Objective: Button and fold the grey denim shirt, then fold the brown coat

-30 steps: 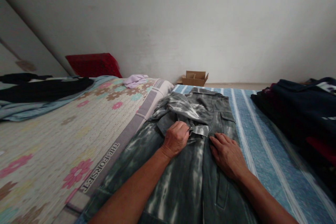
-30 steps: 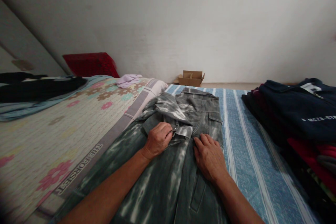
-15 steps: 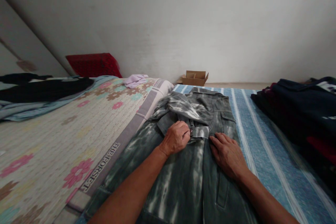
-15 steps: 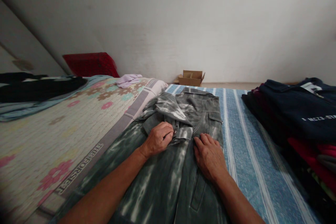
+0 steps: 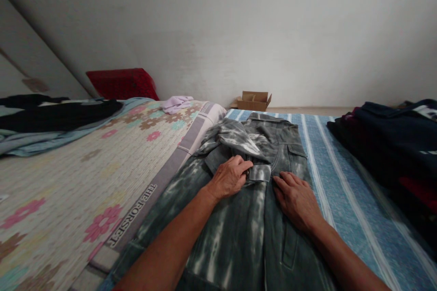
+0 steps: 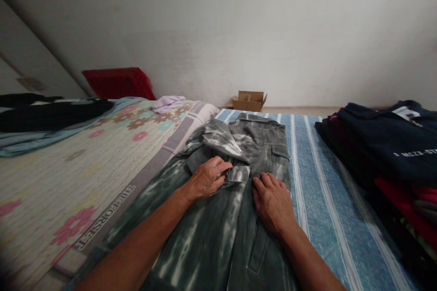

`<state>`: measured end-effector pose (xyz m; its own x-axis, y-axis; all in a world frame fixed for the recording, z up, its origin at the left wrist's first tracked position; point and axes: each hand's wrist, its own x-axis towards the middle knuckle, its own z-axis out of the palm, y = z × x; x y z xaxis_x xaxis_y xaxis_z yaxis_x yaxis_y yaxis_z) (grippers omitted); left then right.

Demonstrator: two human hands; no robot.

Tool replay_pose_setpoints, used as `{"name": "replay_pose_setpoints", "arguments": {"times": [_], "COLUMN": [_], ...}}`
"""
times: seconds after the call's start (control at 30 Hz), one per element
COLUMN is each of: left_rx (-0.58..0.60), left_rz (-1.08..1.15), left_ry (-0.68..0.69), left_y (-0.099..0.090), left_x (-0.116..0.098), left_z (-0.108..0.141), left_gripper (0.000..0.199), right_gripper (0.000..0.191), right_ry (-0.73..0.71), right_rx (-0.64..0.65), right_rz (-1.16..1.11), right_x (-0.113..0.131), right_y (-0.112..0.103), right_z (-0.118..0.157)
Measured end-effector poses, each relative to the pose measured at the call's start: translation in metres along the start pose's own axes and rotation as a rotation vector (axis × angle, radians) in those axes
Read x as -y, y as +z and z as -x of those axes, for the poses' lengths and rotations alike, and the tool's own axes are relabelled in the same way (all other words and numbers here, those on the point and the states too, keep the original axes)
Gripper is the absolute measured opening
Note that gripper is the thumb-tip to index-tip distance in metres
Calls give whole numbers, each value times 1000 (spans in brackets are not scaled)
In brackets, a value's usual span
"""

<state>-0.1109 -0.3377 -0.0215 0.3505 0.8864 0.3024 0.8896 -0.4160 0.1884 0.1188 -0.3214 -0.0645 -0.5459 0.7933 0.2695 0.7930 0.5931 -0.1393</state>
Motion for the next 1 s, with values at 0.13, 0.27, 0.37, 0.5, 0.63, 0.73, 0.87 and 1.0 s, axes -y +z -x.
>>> {"name": "replay_pose_setpoints", "arguments": {"times": [0.13, 0.27, 0.37, 0.5, 0.63, 0.73, 0.87, 1.0], "left_rx": [32, 70, 85, 81, 63, 43, 29, 31], "left_rz": [0, -27, -52, -66, -69, -71, -69, -48], "left_ry": [-16, -24, -21, -15, -3, 11, 10, 0], "left_y": [-3, -4, -4, -3, -1, 1, 2, 0], "left_x": [0, 1, 1, 1, 2, 2, 2, 1], "left_z": [0, -2, -3, -2, 0, 0, 0, 0], "left_gripper": [31, 25, 23, 20, 17, 17, 19, 18], "right_gripper": [37, 36, 37, 36, 37, 37, 36, 36], "right_ry": [4, -1, 2, 4, 7, 6, 0, 0], "right_rx": [2, -2, 1, -2, -2, -2, -4, -4], "right_rz": [8, 11, 16, 24, 31, 25, 16, 17], "right_x": [0, 0, 0, 0, 0, 0, 0, 0], "right_y": [0, 0, 0, 1, 1, 0, 0, 0], "right_z": [0, 0, 0, 1, 1, 0, 0, 0]}}
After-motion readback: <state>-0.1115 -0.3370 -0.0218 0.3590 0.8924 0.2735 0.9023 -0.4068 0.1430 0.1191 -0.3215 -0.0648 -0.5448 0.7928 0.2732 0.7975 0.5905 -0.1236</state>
